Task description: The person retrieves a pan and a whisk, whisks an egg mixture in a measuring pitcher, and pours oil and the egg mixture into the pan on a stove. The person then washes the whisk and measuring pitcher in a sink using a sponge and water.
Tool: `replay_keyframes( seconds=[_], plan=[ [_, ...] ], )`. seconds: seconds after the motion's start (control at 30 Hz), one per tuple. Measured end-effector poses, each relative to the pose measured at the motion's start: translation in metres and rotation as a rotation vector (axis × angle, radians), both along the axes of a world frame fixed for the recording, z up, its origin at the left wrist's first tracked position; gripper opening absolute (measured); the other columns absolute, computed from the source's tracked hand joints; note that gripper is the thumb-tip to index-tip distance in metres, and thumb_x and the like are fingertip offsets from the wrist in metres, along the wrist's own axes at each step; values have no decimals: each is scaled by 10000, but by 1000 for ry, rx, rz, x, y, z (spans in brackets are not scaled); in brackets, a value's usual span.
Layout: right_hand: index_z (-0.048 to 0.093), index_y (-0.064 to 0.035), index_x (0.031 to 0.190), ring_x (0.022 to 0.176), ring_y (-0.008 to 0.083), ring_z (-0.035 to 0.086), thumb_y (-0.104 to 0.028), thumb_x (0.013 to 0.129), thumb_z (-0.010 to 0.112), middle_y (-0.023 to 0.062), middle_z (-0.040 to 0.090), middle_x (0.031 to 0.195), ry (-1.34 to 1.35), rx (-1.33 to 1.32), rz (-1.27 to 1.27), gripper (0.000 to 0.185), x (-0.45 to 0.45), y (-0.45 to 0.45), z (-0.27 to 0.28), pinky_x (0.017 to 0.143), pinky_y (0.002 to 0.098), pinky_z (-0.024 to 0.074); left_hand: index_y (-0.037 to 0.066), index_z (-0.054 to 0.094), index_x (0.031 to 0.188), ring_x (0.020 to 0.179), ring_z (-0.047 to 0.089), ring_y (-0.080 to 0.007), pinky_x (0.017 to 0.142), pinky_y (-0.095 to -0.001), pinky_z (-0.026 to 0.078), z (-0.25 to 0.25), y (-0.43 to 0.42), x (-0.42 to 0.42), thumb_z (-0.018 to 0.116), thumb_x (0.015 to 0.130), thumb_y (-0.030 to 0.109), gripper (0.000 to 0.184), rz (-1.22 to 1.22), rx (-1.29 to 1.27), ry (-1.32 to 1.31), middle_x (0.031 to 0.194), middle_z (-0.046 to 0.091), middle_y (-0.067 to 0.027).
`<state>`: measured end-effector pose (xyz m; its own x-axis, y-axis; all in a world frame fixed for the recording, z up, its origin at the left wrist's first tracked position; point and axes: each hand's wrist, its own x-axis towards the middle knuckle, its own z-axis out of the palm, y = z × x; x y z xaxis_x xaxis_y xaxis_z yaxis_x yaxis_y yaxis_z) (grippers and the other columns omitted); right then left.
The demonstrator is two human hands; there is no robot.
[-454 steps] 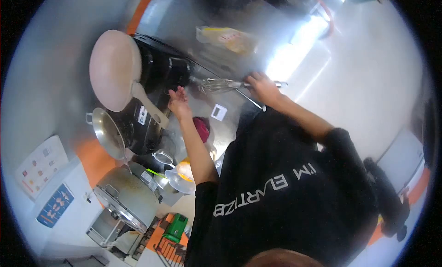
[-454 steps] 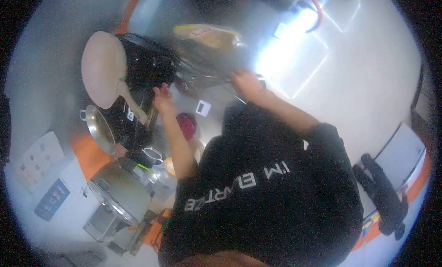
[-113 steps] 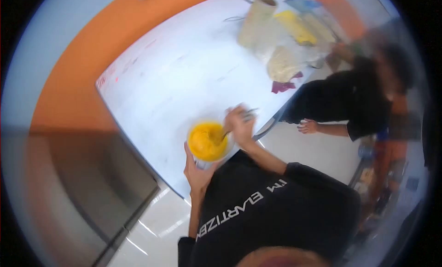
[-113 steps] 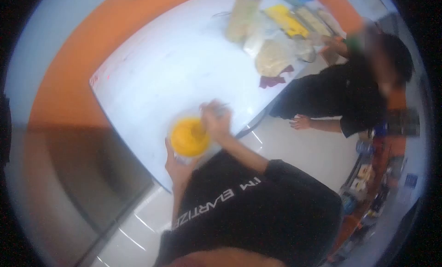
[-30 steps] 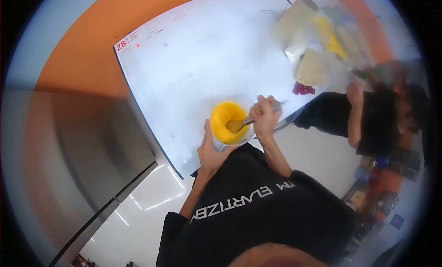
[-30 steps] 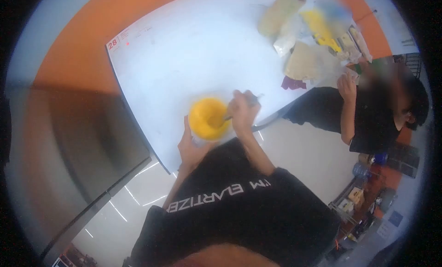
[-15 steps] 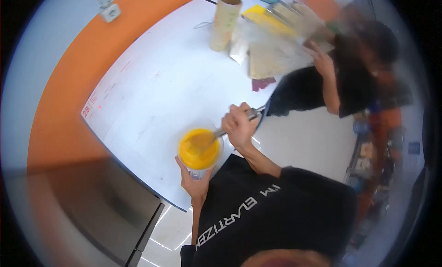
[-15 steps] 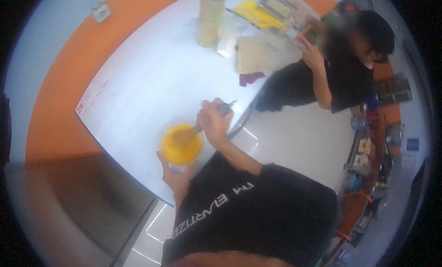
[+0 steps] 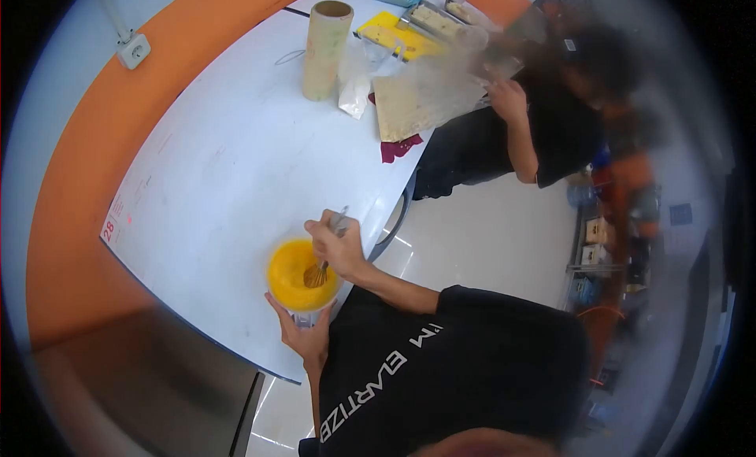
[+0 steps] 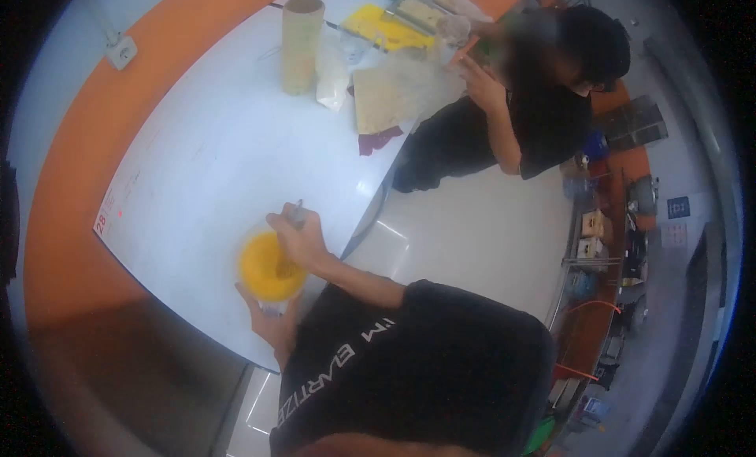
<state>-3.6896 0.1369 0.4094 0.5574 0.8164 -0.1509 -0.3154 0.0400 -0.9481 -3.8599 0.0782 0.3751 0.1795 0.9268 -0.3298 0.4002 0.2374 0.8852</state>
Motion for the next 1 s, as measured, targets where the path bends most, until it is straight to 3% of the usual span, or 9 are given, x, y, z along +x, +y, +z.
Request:
replay_keyframes(
  seconds=[0.2, 0.27, 0.37, 0.47, 0.6, 0.73, 0.8, 0.87, 1.0],
  plan=[
    [448, -96, 657, 421, 72, 392, -67, 918, 637, -10, 415, 514, 10, -7, 4, 323, 2, 1, -6, 402, 259, 283, 10, 105, 1554, 1366, 415, -397, 1120, -408, 341, 3, 3, 6, 872, 712, 267, 1167, 47, -31, 11, 1467, 415, -280],
    [448, -95, 661, 425, 64, 396, -83, 917, 645, -15, 420, 513, 352, 192, -85, 323, 16, -10, 23, 404, 255, 287, 11, 114, 1553, 1354, 431, -395, 1111, -412, 354, 8, -6, 1, 878, 704, 253, 1168, 63, -60, 34, 1456, 433, -275],
    [455, -86, 671, 428, 74, 405, -64, 922, 619, 0, 439, 528, -132, -16, -122, 301, 2, 0, -7, 407, 252, 292, 10, 133, 1552, 1331, 461, -390, 1095, -414, 373, 6, -4, 5, 887, 691, 229, 1165, 64, -27, 66, 1432, 465, -270],
    [472, -80, 676, 457, 89, 449, -61, 928, 616, 3, 464, 545, 261, 165, -79, 291, 9, -6, 23, 424, 252, 333, 8, 144, 1551, 1325, 472, -379, 1087, -409, 382, 7, -5, -2, 894, 679, 221, 1169, 83, -43, 52, 1429, 473, -264],
    [464, -65, 697, 473, 98, 448, -44, 947, 548, 11, 463, 567, -205, -34, 53, 265, -2, 0, -11, 432, 252, 339, 0, 146, 1548, 1333, 464, -370, 1089, -405, 378, 1, 3, 11, 896, 675, 219, 1172, 99, 74, -10, 1437, 467, -260],
    [474, -74, 704, 470, 87, 443, -51, 930, 597, -5, 457, 560, 128, 347, -95, 258, 19, -10, 20, 432, 255, 335, -11, 148, 1544, 1341, 453, -376, 1099, -405, 365, 17, -13, 3, 893, 681, 216, 1163, 95, 52, 63, 1438, 464, -266],
    [473, -71, 702, 457, 96, 420, -44, 935, 580, 12, 455, 554, -82, -118, -20, 258, 3, -3, -5, 437, 257, 344, -16, 148, 1543, 1344, 450, -378, 1105, -404, 357, 15, -1, 16, 892, 684, 216, 1160, 99, 64, 38, 1438, 459, -274],
    [489, -72, 701, 455, 100, 439, -62, 937, 592, 9, 467, 550, 290, 46, -9, 258, 15, -12, 4, 436, 259, 351, -19, 148, 1542, 1349, 444, -378, 1111, -403, 348, 13, -6, 9, 892, 686, 218, 1159, 108, 47, 1, 1442, 450, -281],
    [455, -81, 666, 441, 93, 409, -68, 939, 598, 3, 440, 538, -115, -45, -65, 308, 8, -8, -3, 428, 254, 330, -20, 142, 1542, 1389, 381, -393, 1136, -412, 308, 22, -8, 21, 890, 689, 242, 1165, 76, 126, 116, 1466, 415, -290]
  ],
)
